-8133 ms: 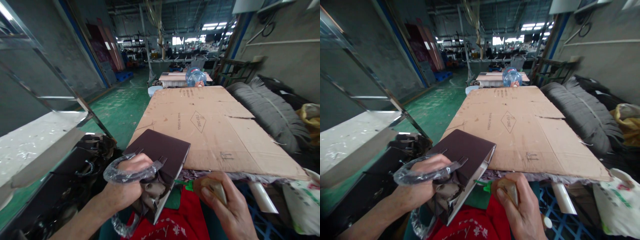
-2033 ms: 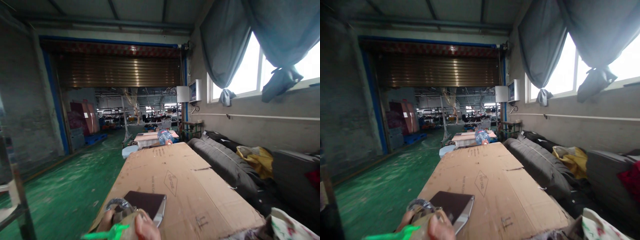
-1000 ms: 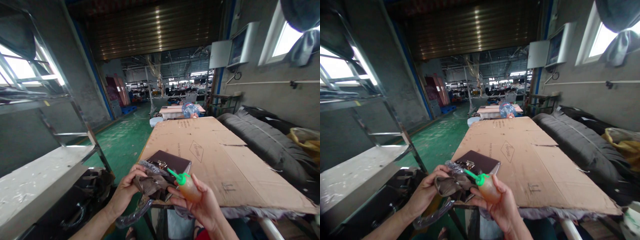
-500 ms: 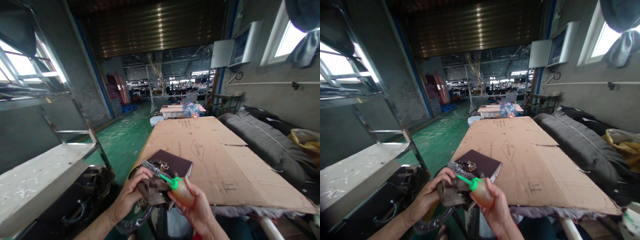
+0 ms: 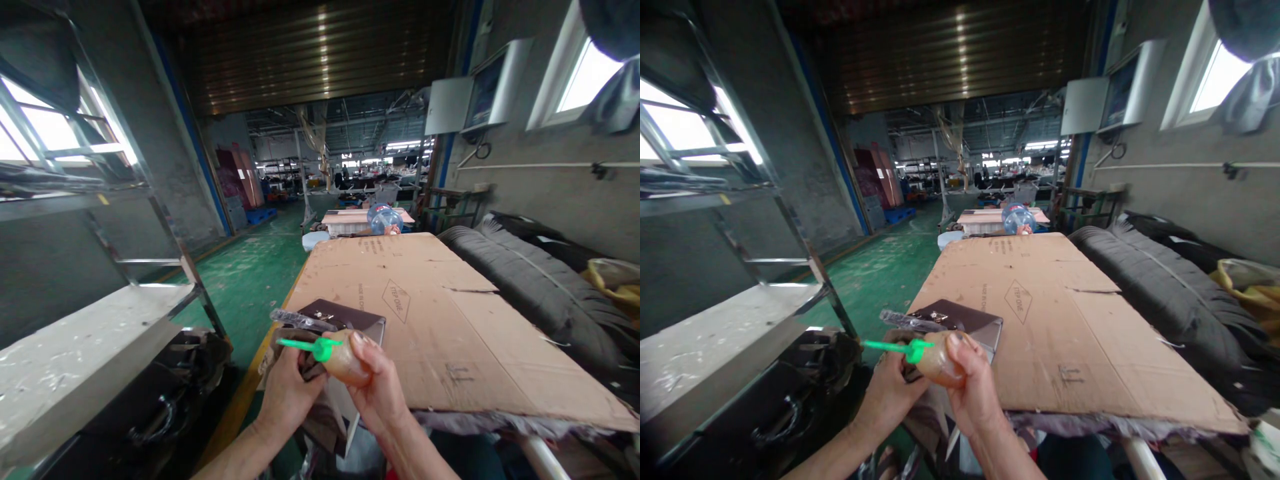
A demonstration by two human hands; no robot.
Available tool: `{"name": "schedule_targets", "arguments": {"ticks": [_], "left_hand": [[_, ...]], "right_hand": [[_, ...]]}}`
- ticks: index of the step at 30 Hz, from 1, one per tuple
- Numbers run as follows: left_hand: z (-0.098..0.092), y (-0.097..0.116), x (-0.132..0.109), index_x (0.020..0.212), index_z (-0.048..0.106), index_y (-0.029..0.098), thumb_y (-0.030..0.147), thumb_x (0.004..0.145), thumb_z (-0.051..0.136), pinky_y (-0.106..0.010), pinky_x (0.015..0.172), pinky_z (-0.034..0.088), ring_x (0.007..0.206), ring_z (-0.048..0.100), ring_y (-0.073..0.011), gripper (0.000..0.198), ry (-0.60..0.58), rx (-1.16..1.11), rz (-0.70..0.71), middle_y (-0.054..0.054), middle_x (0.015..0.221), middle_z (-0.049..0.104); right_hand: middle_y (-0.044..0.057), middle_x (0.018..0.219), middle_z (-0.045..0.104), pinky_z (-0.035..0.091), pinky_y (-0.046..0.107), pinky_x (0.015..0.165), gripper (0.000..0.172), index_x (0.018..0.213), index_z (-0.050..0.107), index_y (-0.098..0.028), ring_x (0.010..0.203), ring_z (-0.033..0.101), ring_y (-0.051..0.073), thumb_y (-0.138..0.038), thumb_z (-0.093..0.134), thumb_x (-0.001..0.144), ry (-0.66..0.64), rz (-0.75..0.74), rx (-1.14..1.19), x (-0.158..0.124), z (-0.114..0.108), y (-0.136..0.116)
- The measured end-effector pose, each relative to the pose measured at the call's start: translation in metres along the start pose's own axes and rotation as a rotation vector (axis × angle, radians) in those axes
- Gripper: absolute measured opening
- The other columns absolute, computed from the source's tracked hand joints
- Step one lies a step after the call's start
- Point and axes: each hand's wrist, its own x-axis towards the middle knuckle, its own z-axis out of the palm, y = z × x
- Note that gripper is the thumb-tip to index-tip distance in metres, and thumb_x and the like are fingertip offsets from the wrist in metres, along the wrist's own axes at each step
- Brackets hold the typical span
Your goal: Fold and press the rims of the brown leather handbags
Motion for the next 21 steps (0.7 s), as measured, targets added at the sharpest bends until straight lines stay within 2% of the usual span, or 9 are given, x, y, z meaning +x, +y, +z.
{"name": "schedule_targets", "arguments": {"ticks": [4, 7, 9, 13, 15, 19, 21], "left_hand": [[0.008, 0.004, 0.0, 0.105, 0.049, 0.018, 0.026, 0.074, 0.06, -0.037, 0.075, 0.046, 0.086, 0.064, -0.0285, 0.034, 0.068, 0.139, -0.012, -0.008, 0.09, 0.064], [0.012, 0.003, 0.002, 0.098, 0.05, 0.018, 0.027, 0.076, 0.058, -0.04, 0.079, 0.046, 0.094, 0.062, -0.0313, 0.024, 0.079, 0.222, -0.013, -0.01, 0.096, 0.062], [0.014, 0.0, 0.003, 0.093, 0.053, 0.018, 0.025, 0.078, 0.056, -0.041, 0.086, 0.045, 0.103, 0.059, -0.0309, 0.017, 0.103, 0.227, 0.044, -0.011, 0.106, 0.059], [0.018, -0.013, -0.004, 0.09, 0.058, 0.019, 0.027, 0.079, 0.057, -0.042, 0.093, 0.043, 0.107, 0.055, -0.0297, 0.014, 0.213, 0.163, 0.14, -0.01, 0.107, 0.057], [0.02, -0.021, -0.011, 0.098, 0.057, 0.019, 0.027, 0.082, 0.054, -0.043, 0.095, 0.042, 0.107, 0.055, -0.0298, 0.018, 0.245, 0.073, 0.117, -0.011, 0.107, 0.058], [0.016, -0.035, -0.016, 0.1, 0.05, 0.021, 0.025, 0.084, 0.049, -0.038, 0.083, 0.047, 0.092, 0.061, -0.0271, 0.017, 0.273, -0.096, 0.003, -0.008, 0.094, 0.063], [0.012, -0.038, -0.012, 0.098, 0.049, 0.02, 0.026, 0.083, 0.05, -0.037, 0.083, 0.048, 0.092, 0.062, -0.0268, 0.016, 0.342, -0.125, 0.049, -0.009, 0.094, 0.063]], "right_hand": [[0.004, 0.081, 0.068, 0.049, 0.022, 0.065, 0.023, 0.082, 0.072, -0.013, 0.07, 0.06, 0.015, -0.031, 0.079, 0.071, 0.057, -0.032, 0.095, 0.001, 0.003, 0.012], [0.001, 0.076, 0.067, 0.049, 0.021, 0.063, 0.018, 0.078, 0.071, -0.015, 0.068, 0.059, 0.014, -0.028, 0.08, 0.071, 0.096, -0.054, 0.128, 0.002, 0.001, 0.017], [0.0, 0.075, 0.067, 0.048, 0.02, 0.063, 0.016, 0.077, 0.071, -0.015, 0.067, 0.059, 0.014, -0.027, 0.08, 0.071, 0.11, -0.071, 0.131, 0.003, -0.002, 0.018], [0.001, 0.076, 0.067, 0.049, 0.021, 0.062, 0.019, 0.081, 0.073, -0.014, 0.066, 0.058, 0.014, -0.03, 0.079, 0.072, 0.135, -0.094, 0.126, 0.003, -0.008, 0.019], [0.002, 0.077, 0.068, 0.049, 0.021, 0.063, 0.021, 0.082, 0.073, -0.014, 0.067, 0.059, 0.014, -0.031, 0.079, 0.073, 0.147, -0.094, 0.129, 0.004, -0.01, 0.02], [0.002, 0.08, 0.068, 0.049, 0.022, 0.063, 0.022, 0.084, 0.072, -0.015, 0.069, 0.06, 0.015, -0.033, 0.078, 0.074, 0.183, -0.088, 0.14, 0.003, -0.012, 0.024], [0.003, 0.082, 0.069, 0.05, 0.023, 0.064, 0.024, 0.084, 0.072, -0.014, 0.071, 0.06, 0.015, -0.034, 0.079, 0.073, 0.204, -0.079, 0.163, 0.002, -0.011, 0.025]]}}
